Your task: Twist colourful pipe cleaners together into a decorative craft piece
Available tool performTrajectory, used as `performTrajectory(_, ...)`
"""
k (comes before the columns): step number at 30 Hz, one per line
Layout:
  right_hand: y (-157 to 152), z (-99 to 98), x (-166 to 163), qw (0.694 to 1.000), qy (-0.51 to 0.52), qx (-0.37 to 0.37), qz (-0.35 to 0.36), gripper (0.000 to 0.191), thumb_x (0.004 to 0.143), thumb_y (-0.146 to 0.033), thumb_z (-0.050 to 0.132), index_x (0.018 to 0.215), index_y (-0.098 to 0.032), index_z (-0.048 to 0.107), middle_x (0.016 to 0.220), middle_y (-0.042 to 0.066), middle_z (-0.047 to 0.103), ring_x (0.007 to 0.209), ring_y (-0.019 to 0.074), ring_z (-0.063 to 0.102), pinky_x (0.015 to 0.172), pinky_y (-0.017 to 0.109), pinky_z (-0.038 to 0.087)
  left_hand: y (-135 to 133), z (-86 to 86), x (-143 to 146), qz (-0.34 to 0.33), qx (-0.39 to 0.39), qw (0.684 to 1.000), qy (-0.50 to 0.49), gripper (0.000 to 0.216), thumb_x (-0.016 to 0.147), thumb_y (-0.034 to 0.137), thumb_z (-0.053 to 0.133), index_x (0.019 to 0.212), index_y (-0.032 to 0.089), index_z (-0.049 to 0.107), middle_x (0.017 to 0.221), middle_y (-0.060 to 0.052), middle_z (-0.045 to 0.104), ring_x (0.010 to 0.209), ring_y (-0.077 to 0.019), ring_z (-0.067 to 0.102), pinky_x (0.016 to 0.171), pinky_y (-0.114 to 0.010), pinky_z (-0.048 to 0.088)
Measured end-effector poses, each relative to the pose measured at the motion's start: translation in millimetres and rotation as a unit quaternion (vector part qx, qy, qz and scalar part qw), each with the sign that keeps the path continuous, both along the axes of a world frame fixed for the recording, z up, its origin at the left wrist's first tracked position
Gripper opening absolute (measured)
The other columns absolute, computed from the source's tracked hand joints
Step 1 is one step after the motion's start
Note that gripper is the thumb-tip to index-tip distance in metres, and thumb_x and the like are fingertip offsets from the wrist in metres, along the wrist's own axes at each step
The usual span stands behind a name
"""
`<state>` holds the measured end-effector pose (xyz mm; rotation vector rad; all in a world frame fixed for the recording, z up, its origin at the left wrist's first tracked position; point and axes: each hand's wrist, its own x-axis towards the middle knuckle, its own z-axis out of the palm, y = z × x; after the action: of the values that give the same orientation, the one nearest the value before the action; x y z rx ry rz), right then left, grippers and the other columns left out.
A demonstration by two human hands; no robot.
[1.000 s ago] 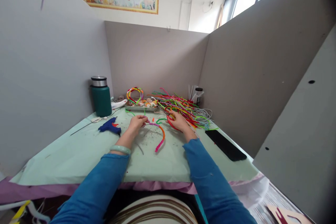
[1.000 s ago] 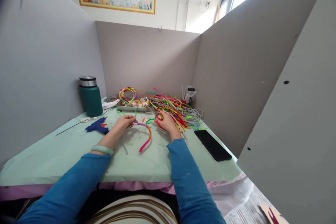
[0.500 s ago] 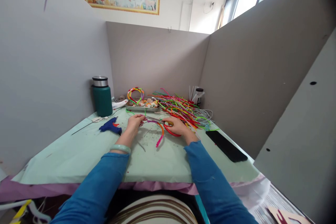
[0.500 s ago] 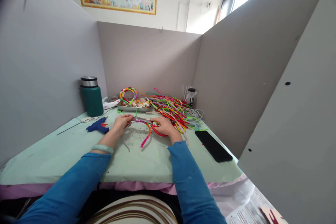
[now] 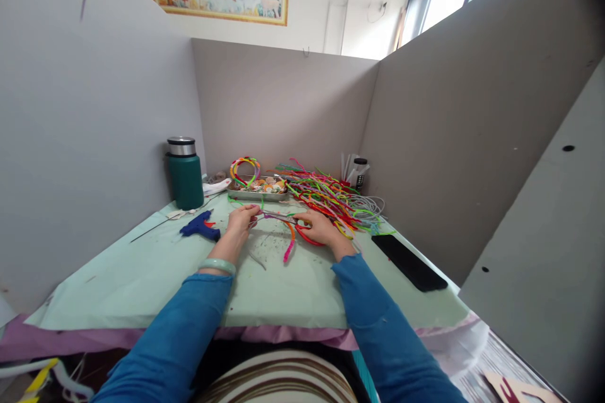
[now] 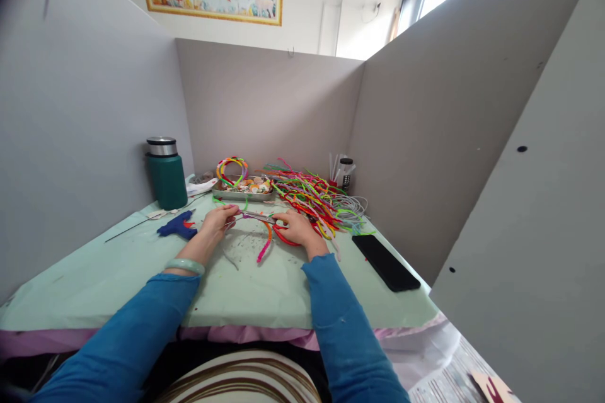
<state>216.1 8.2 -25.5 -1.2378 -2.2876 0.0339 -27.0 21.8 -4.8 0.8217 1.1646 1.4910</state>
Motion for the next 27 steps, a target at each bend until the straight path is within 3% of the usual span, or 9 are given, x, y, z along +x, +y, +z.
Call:
performTrajectory(11,-4,0.4,-4,1.000,-0.003,0.019,-0.015,0.041,0.083,-0.026,0.058,0.124,-0.027,0.061,0.100,0.006,0.058,0.082,0.0152,0.055,0.073,0.024,0.044,-6,6.6,1,0.012,-0.050,0.997,-0.055,0.011,0.061,0.006,0.071,0.063,0.013,0.062,0.060,-0.001,0.064,0.051,-0.0065,0.052,0.049,-0.017,0.039)
performTrajectory(27,-15,13.5,-9,0.997,-0.033,0.054,-0.038,0.042,0.083,-0.023,0.058,0.125,-0.027,0.061,0.108,0.008,0.056,0.098,0.0188,0.054,0.086,0.027,0.042,-8,8.6,0,0.001,-0.058,0.997,-0.058,0.010,0.061,0.005,0.069,0.061,0.013,0.062,0.056,-0.001,0.063,0.048,-0.0075,0.052,0.048,-0.019,0.038)
